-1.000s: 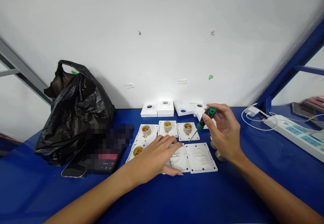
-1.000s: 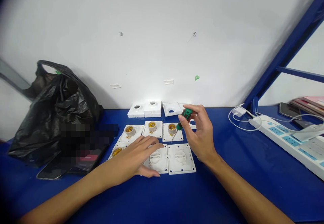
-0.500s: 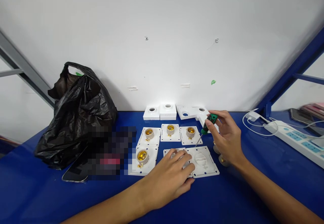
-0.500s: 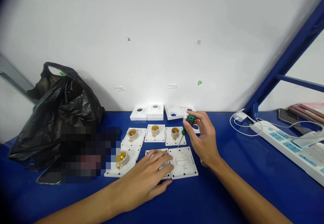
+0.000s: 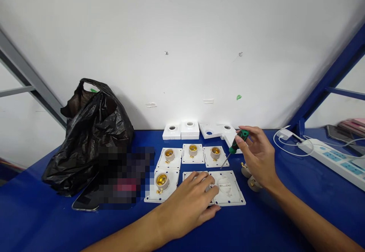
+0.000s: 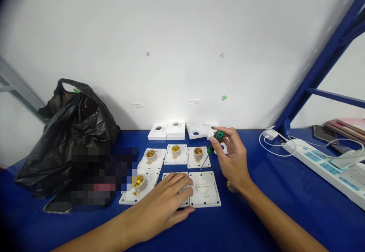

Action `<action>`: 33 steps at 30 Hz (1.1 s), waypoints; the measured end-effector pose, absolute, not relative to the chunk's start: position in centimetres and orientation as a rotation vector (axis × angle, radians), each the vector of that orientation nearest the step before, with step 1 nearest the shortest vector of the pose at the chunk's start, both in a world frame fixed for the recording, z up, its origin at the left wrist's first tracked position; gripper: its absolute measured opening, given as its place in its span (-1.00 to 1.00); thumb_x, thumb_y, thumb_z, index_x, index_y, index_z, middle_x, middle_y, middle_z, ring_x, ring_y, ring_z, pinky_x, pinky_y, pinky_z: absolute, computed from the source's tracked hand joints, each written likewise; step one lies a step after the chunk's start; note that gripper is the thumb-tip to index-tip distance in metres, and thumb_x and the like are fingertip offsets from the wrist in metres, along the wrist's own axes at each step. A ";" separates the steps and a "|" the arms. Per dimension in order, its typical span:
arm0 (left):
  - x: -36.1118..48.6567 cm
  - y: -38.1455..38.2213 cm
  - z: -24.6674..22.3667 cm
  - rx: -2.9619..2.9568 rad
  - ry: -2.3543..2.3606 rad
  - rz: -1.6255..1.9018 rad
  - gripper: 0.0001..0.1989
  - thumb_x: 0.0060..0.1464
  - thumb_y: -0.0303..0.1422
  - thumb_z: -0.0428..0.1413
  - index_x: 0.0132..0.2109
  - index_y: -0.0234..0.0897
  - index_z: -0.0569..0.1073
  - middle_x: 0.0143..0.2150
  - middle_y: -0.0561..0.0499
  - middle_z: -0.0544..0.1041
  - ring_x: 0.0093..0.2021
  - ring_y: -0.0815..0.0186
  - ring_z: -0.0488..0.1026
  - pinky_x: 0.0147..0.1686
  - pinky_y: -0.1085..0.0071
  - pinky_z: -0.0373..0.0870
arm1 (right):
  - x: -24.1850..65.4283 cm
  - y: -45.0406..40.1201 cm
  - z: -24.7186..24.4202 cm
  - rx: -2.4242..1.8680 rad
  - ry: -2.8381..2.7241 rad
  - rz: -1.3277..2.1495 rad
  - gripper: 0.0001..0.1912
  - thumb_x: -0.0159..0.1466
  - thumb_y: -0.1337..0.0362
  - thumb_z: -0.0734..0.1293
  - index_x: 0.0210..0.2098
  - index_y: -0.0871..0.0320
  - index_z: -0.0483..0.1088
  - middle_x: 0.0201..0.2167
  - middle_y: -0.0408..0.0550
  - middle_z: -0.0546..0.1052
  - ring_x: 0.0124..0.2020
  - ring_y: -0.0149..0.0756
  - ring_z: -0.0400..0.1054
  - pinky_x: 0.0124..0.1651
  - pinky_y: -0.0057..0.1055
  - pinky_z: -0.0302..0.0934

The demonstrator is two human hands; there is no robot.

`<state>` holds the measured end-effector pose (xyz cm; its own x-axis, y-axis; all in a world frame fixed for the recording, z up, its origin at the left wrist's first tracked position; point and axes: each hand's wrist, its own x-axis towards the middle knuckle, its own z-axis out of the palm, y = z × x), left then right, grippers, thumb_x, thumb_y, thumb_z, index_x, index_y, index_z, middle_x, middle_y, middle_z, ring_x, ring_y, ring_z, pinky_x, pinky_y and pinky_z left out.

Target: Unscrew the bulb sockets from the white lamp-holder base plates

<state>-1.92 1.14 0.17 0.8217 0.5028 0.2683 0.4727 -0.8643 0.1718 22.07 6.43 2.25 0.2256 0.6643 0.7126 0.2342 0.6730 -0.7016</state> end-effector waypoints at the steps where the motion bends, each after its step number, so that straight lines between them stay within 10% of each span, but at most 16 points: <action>1: -1.9 1.2 0.2 2.904 0.780 0.470 -0.83 0.43 -0.28 0.28 -0.05 -0.25 0.46 0.05 -0.03 0.56 0.12 0.09 0.52 0.10 0.17 0.46 | 22.0 6.4 2.2 -0.842 -1.338 0.362 -0.81 0.44 0.20 0.46 0.03 -0.03 0.55 -0.12 -0.05 0.55 -0.10 -0.20 0.52 -0.07 -0.23 0.52; 22: -0.3 3.0 2.1 2.881 1.033 0.547 -0.79 0.58 -0.31 0.08 0.20 -0.30 0.41 0.20 -0.20 0.52 0.21 -0.01 0.49 0.24 0.02 0.43 | 22.9 7.4 1.5 -0.892 -1.456 0.330 -0.80 0.44 0.17 0.44 0.04 -0.02 0.57 -0.12 -0.06 0.51 -0.11 -0.16 0.48 0.03 -0.10 0.44; 28: 2.5 7.8 3.1 2.869 1.172 0.362 -0.42 0.40 -0.30 0.31 0.41 -0.41 0.32 0.30 -0.34 0.48 0.33 -0.17 0.43 0.28 -0.16 0.41 | 23.6 8.3 1.4 -0.909 -1.373 0.323 -0.78 0.44 0.13 0.42 0.03 0.03 0.54 -0.12 -0.06 0.52 -0.15 -0.19 0.48 -0.07 -0.19 0.43; 33: 4.3 10.4 2.9 2.820 1.199 0.346 -0.65 0.45 -0.26 0.27 0.26 -0.29 0.51 0.24 -0.17 0.54 0.23 -0.02 0.53 0.24 -0.13 0.49 | 23.8 8.3 1.9 -0.904 -1.323 0.330 -0.75 0.44 0.11 0.42 0.03 0.06 0.53 -0.11 -0.03 0.53 -0.14 -0.19 0.48 -0.09 -0.23 0.43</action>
<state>4.28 10.37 2.86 0.6725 0.7172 0.1826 0.7042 -0.6960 0.1400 23.82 8.34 1.89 0.2598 0.6774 0.6882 0.2742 0.6317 -0.7252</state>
